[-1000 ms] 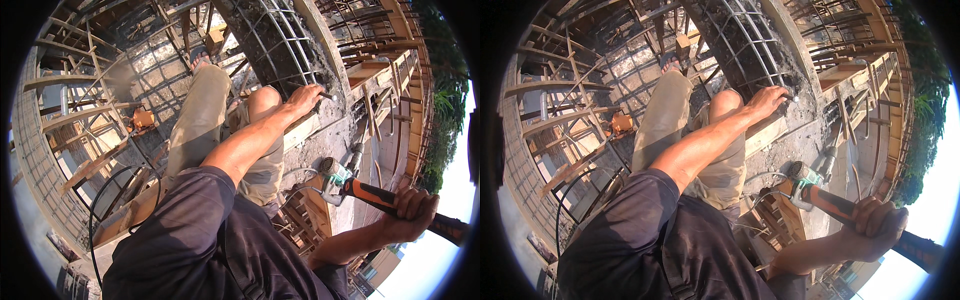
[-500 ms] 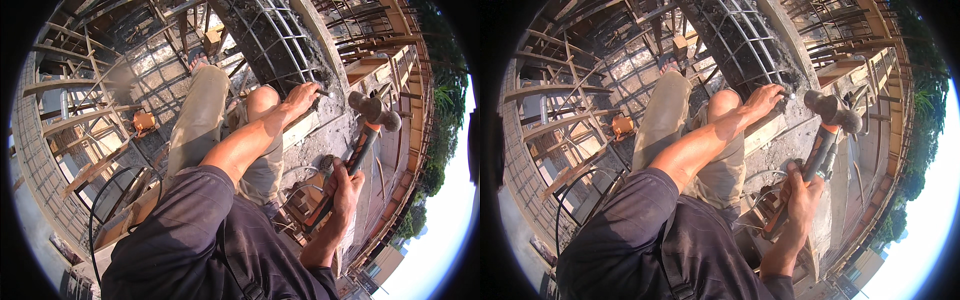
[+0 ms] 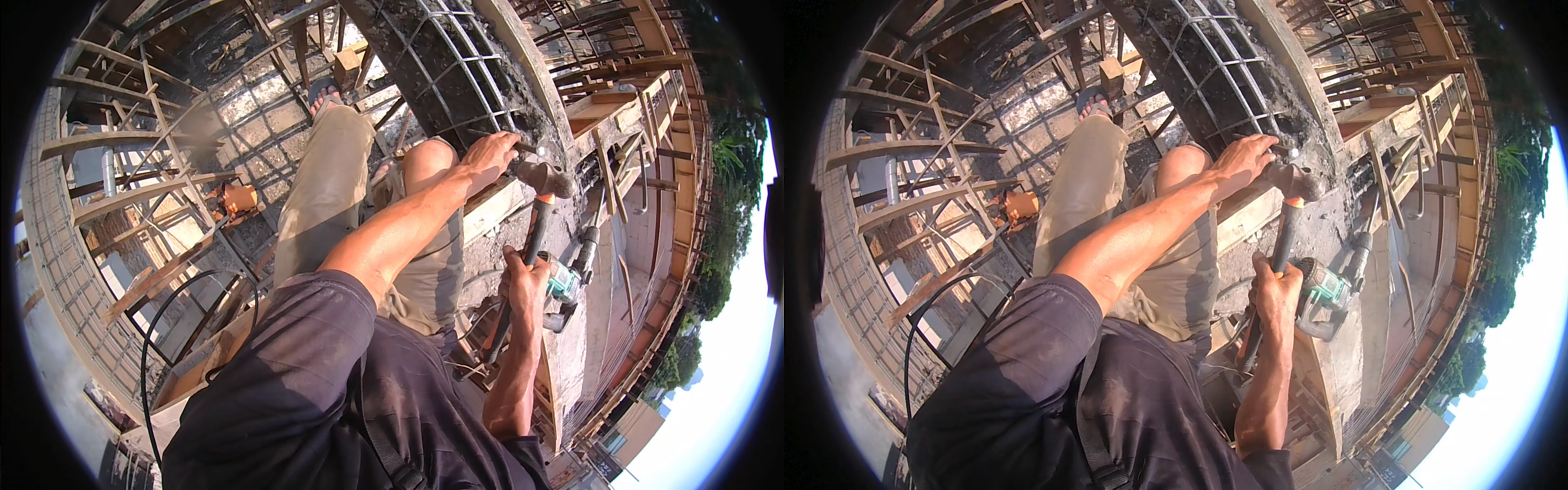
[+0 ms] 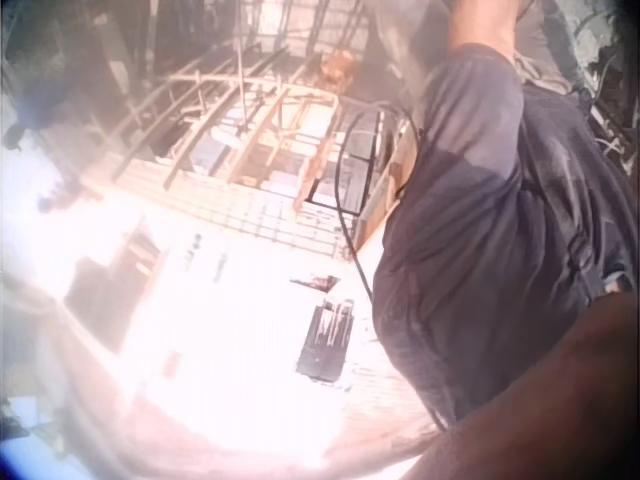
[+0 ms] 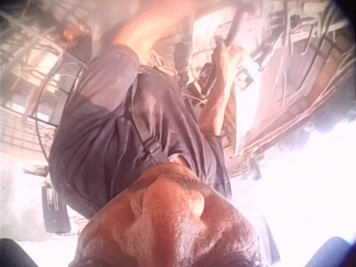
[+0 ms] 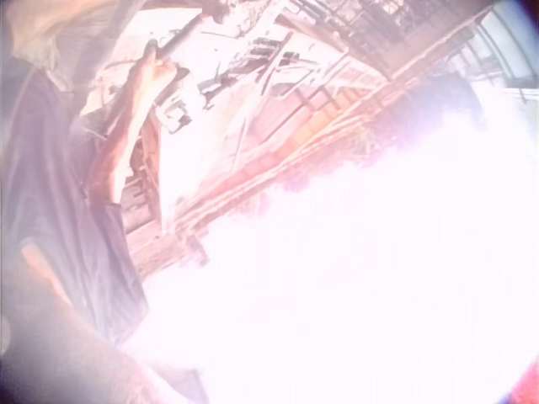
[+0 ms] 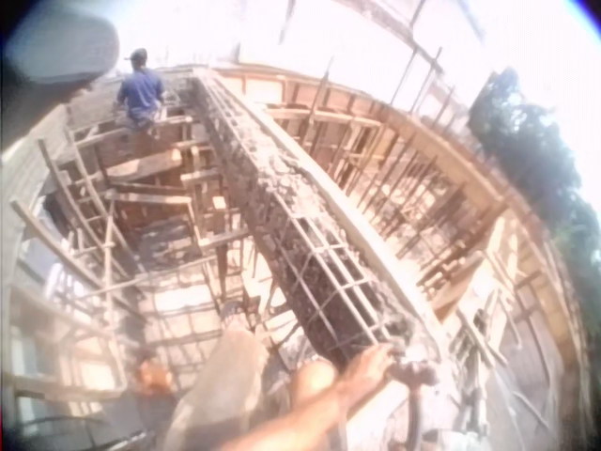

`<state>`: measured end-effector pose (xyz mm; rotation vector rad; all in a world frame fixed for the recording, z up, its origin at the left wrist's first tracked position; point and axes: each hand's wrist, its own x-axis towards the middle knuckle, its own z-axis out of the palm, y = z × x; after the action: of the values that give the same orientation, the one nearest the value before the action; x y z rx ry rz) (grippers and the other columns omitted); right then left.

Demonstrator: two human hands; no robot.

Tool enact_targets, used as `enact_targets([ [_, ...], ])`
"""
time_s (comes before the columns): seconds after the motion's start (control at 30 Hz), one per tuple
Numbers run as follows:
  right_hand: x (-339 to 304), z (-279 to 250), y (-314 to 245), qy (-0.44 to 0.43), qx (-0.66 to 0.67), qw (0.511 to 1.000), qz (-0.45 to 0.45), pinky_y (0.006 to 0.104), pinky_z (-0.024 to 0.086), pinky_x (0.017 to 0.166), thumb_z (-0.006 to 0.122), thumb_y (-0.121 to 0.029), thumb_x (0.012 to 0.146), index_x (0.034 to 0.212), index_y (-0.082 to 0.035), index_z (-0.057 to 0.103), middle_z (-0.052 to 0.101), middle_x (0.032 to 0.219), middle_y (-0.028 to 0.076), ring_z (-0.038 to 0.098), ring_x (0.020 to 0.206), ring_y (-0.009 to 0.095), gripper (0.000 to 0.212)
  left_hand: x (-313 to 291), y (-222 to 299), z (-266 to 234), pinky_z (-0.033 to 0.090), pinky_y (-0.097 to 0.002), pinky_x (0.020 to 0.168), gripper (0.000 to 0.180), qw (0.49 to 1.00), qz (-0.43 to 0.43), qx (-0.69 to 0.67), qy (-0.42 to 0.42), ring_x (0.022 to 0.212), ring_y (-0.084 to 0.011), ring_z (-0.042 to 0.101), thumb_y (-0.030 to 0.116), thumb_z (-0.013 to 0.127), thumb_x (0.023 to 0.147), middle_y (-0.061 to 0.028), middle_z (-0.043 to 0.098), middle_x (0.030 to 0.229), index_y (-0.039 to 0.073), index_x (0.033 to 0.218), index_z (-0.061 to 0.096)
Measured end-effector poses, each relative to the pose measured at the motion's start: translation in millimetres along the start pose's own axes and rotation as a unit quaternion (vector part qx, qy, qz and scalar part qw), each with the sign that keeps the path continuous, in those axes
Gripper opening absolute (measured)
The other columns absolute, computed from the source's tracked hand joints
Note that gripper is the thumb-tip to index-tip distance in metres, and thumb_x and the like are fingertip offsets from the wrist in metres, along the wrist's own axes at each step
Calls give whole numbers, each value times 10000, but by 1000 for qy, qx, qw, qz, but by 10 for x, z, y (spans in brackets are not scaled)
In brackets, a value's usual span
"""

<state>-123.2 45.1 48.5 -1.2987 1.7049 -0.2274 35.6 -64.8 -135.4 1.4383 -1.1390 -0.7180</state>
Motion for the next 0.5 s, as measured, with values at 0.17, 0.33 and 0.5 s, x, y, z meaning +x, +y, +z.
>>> enact_targets([
  [0.17, -497, -385, -580, 67, 121, 973, -184, 254, 286, 375, 654, -195, 946, 791, -61, 516, 408, 529, -47, 363, 407, 52, 247, -78, 155, -59, 482, -433, 1013, 444, 999, -28, -15, -8, 1210, -403, 559, 121, 636, 908, -225, 563, 1336, 23, 1331, 542],
  [0.33, -840, -873, -1403, 137, 258, 807, -514, 242, 309, 435, 437, -214, 1017, 618, -167, 315, 249, 501, -39, 272, 398, 63, 420, -220, 239, -26, 452, -429, 1072, 556, 999, -45, 2, 10, 1264, -417, 517, 94, 613, 909, -266, 486, 1412, 29, 1431, 433],
  [0.5, -78, -140, -429, 151, 152, 925, -313, 272, 296, 408, 545, -179, 986, 678, -81, 448, 385, 524, -27, 343, 427, 70, 338, -251, 131, 14, 453, -431, 1069, 630, 999, -1, 38, 23, 1250, -427, 521, 43, 569, 896, -268, 447, 1437, 20, 1483, 340],
])
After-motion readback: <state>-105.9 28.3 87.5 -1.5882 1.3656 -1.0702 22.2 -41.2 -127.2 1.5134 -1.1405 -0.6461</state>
